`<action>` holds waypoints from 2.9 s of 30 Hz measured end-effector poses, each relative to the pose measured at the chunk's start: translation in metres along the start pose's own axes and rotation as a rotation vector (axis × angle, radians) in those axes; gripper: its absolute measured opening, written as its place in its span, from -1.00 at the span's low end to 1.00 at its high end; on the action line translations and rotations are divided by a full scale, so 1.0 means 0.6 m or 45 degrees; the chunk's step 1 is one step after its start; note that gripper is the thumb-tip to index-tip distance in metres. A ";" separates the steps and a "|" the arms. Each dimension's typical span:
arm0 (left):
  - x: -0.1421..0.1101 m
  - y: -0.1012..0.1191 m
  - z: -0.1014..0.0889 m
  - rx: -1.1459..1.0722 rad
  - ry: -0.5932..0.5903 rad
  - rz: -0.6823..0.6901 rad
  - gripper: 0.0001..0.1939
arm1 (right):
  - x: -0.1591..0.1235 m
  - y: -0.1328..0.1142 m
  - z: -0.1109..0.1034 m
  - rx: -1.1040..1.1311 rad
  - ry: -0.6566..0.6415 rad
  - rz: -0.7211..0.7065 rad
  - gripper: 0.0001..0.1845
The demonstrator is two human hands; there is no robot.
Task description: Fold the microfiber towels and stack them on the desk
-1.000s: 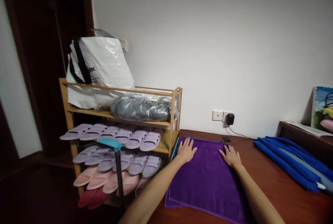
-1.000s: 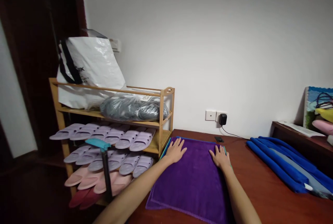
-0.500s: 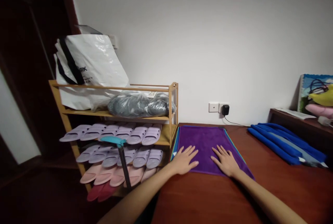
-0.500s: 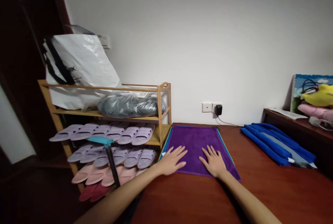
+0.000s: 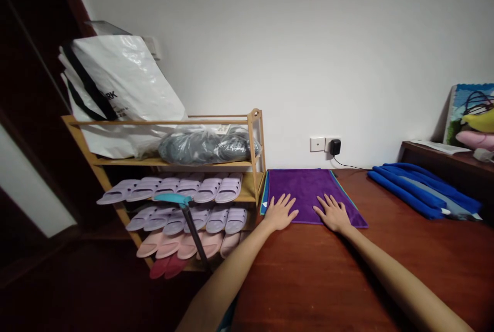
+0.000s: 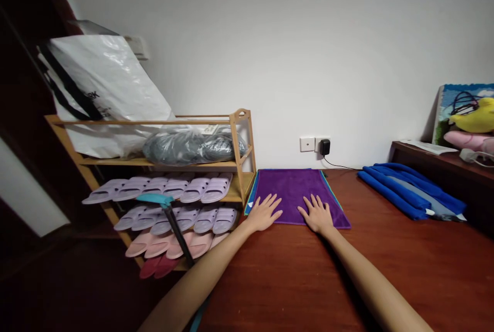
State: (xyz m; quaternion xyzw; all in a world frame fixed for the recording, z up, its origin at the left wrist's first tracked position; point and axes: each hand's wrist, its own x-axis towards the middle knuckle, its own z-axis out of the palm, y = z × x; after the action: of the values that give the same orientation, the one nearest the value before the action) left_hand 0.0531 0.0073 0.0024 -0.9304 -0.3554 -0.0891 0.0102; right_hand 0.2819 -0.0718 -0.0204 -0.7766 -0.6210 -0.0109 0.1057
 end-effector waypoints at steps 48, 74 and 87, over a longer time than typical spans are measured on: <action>0.027 -0.009 -0.001 0.000 0.102 -0.008 -0.46 | -0.243 0.242 -0.153 -0.558 0.773 -0.135 -0.64; -0.233 0.322 -0.053 -0.237 -0.008 0.818 -0.22 | -0.407 0.112 -0.070 -0.010 0.341 0.074 -0.44; -0.336 0.151 -0.094 -0.324 0.096 0.377 -0.33 | -0.432 0.126 -0.055 -0.019 0.313 -0.184 -0.39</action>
State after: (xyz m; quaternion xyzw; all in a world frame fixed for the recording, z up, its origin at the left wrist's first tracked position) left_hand -0.0431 -0.1979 0.0268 -0.9623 -0.2001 -0.1655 -0.0810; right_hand 0.2999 -0.3428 -0.0379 -0.7233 -0.6577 -0.1181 0.1744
